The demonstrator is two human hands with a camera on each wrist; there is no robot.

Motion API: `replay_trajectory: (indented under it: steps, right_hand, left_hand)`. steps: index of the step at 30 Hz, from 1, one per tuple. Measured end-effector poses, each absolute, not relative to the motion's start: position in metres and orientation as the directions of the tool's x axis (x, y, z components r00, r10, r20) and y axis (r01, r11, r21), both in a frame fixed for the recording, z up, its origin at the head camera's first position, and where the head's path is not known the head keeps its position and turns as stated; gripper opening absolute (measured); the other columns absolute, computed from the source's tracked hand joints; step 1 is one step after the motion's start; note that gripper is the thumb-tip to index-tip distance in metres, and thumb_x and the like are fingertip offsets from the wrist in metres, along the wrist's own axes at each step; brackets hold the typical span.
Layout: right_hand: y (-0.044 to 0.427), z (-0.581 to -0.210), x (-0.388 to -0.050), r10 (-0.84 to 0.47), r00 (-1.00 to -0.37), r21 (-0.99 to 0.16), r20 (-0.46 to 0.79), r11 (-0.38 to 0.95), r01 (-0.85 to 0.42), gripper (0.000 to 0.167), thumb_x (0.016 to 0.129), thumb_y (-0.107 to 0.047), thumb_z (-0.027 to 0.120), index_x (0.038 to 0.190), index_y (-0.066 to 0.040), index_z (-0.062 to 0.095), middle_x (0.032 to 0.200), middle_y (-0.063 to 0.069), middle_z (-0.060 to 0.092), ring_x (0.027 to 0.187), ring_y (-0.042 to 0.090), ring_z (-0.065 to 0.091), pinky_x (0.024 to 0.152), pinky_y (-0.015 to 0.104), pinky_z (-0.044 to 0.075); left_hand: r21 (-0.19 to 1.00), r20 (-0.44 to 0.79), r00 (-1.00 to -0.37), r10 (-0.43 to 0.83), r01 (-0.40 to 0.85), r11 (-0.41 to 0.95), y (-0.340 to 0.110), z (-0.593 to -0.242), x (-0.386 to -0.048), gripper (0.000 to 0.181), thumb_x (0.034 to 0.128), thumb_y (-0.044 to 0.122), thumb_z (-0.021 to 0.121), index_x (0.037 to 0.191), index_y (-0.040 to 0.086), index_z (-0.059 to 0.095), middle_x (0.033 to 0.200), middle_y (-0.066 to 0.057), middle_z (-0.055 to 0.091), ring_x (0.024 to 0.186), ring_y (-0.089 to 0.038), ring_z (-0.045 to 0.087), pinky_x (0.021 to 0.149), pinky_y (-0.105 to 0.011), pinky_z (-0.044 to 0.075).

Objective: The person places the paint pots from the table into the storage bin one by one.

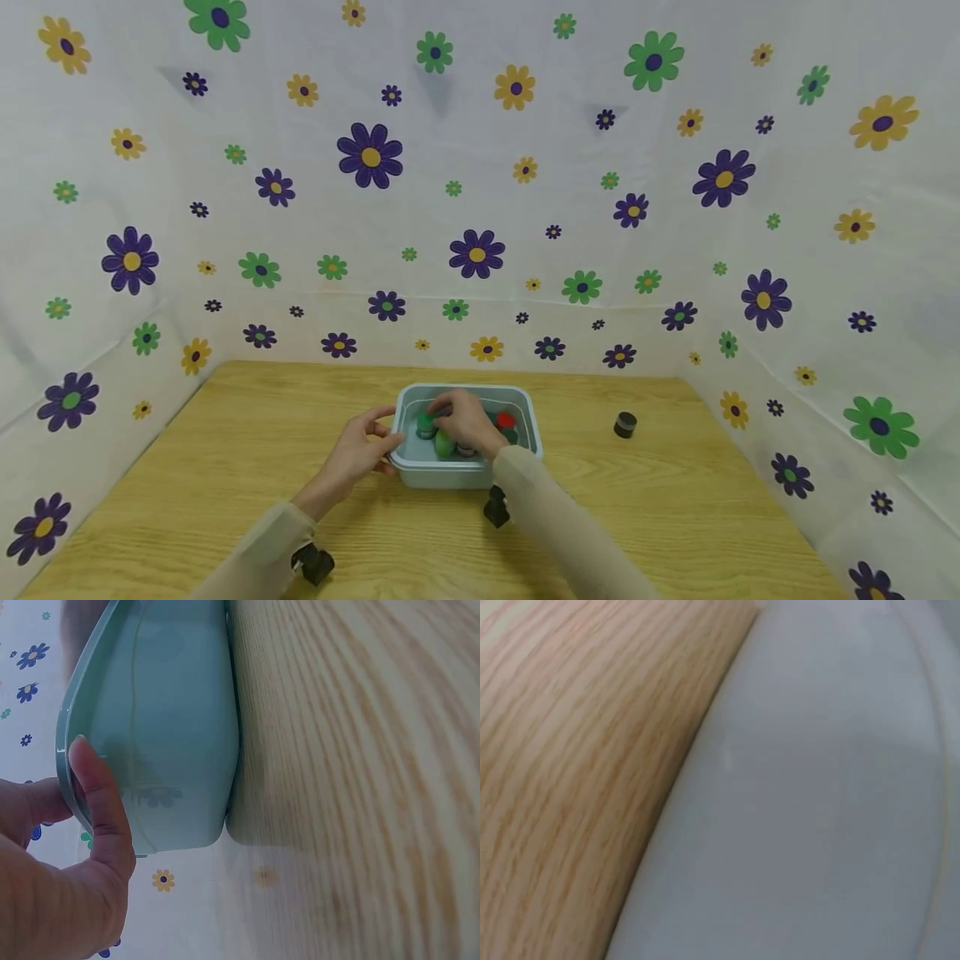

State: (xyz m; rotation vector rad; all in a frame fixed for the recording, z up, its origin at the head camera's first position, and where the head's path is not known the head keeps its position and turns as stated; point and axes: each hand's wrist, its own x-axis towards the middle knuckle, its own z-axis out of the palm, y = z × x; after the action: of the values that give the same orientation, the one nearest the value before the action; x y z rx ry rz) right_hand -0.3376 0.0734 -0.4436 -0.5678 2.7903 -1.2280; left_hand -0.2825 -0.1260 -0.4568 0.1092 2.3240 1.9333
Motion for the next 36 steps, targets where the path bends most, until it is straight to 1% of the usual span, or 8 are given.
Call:
replay_trajectory:
  steps: [5,10,15,19,23,32,35,36]
  right_hand:
    - [0.087,-0.441,-0.338,-0.376,-0.920,-0.746,0.111,0.581,-0.327,0.022,0.092,0.000,0.062,0.111,-0.003,0.072,0.114,0.011,0.070,0.101,0.025,0.068,0.083,0.034,0.058]
    - [0.104,-0.441,-0.338,-0.448,-0.890,-0.751,0.077,0.561,-0.348,0.023,0.093,-0.005,0.064,0.116,-0.002,0.069,0.115,0.011,0.070,0.102,0.022,0.068,0.084,0.031,0.059]
    - [0.121,-0.435,-0.338,-0.500,-0.865,-0.781,0.031,0.528,-0.333,0.026,0.095,-0.011,0.064,0.120,-0.005,0.067,0.117,0.009,0.070,0.104,0.019,0.066,0.089,0.033,0.057]
    - [0.133,-0.431,-0.334,-0.487,-0.873,-0.822,0.017,0.490,-0.290,0.029,0.094,-0.013,0.065,0.122,-0.005,0.067,0.116,0.011,0.070,0.100,0.019,0.068,0.086,0.034,0.059]
    - [0.144,-0.430,-0.330,-0.481,-0.875,-0.836,0.050,0.460,-0.301,0.029,0.095,-0.013,0.064,0.122,-0.001,0.066,0.117,0.016,0.069,0.098,0.022,0.068,0.083,0.033,0.059]
    - [0.185,-0.423,-0.329,-0.422,-0.904,-0.908,0.075,0.346,-0.237,0.036,0.099,-0.019,0.060,0.127,0.004,0.060,0.122,0.029,0.062,0.106,0.040,0.062,0.091,0.047,0.057]
    - [0.200,-0.423,-0.331,-0.392,-0.916,-0.917,0.089,0.326,-0.229,0.037,0.099,-0.018,0.060,0.127,0.005,0.059,0.121,0.030,0.061,0.105,0.039,0.062,0.090,0.047,0.057]
    - [0.205,-0.424,-0.331,-0.375,-0.923,-0.919,0.089,0.327,-0.222,0.036,0.099,-0.018,0.060,0.126,0.005,0.060,0.120,0.029,0.062,0.102,0.037,0.063,0.089,0.045,0.058]
  left_hand:
    - [0.985,-0.040,-0.992,0.118,-0.020,0.169,-0.125,-0.456,-0.282,0.054,0.0935,0.003,0.063,0.144,0.004,0.045,0.097,-0.014,0.054,0.062,-0.017,0.063,0.052,-0.034,0.059]
    - [0.984,-0.049,-0.993,0.112,-0.029,0.177,-0.125,-0.456,-0.278,0.053,0.0937,0.004,0.063,0.144,0.003,0.045,0.097,-0.013,0.053,0.063,-0.017,0.062,0.053,-0.034,0.059]
    - [0.984,-0.050,-0.994,0.102,-0.032,0.175,-0.125,-0.456,-0.278,0.053,0.0933,0.004,0.064,0.143,0.004,0.045,0.097,-0.013,0.052,0.062,-0.018,0.062,0.053,-0.036,0.059]
    - [0.983,-0.048,-0.994,0.099,-0.029,0.180,-0.126,-0.458,-0.278,0.053,0.0933,0.004,0.063,0.143,0.005,0.045,0.098,-0.014,0.052,0.063,-0.018,0.062,0.054,-0.036,0.059]
    - [0.982,-0.061,-0.994,0.088,-0.044,0.182,-0.127,-0.460,-0.277,0.053,0.0932,0.003,0.063,0.143,0.005,0.046,0.098,-0.014,0.052,0.063,-0.019,0.062,0.055,-0.036,0.060]
    - [0.980,-0.068,-0.995,0.077,-0.052,0.193,-0.125,-0.458,-0.279,0.052,0.0932,0.003,0.063,0.143,0.007,0.046,0.101,-0.016,0.052,0.067,-0.019,0.063,0.060,-0.038,0.061]
    - [0.980,-0.070,-0.995,0.075,-0.054,0.193,-0.124,-0.457,-0.281,0.052,0.0929,0.004,0.064,0.142,0.008,0.047,0.101,-0.015,0.052,0.067,-0.020,0.062,0.061,-0.037,0.061]
    - [0.979,-0.069,-0.995,0.076,-0.053,0.197,-0.124,-0.456,-0.282,0.052,0.0930,0.004,0.064,0.142,0.008,0.047,0.100,-0.015,0.052,0.067,-0.020,0.063,0.061,-0.037,0.061]
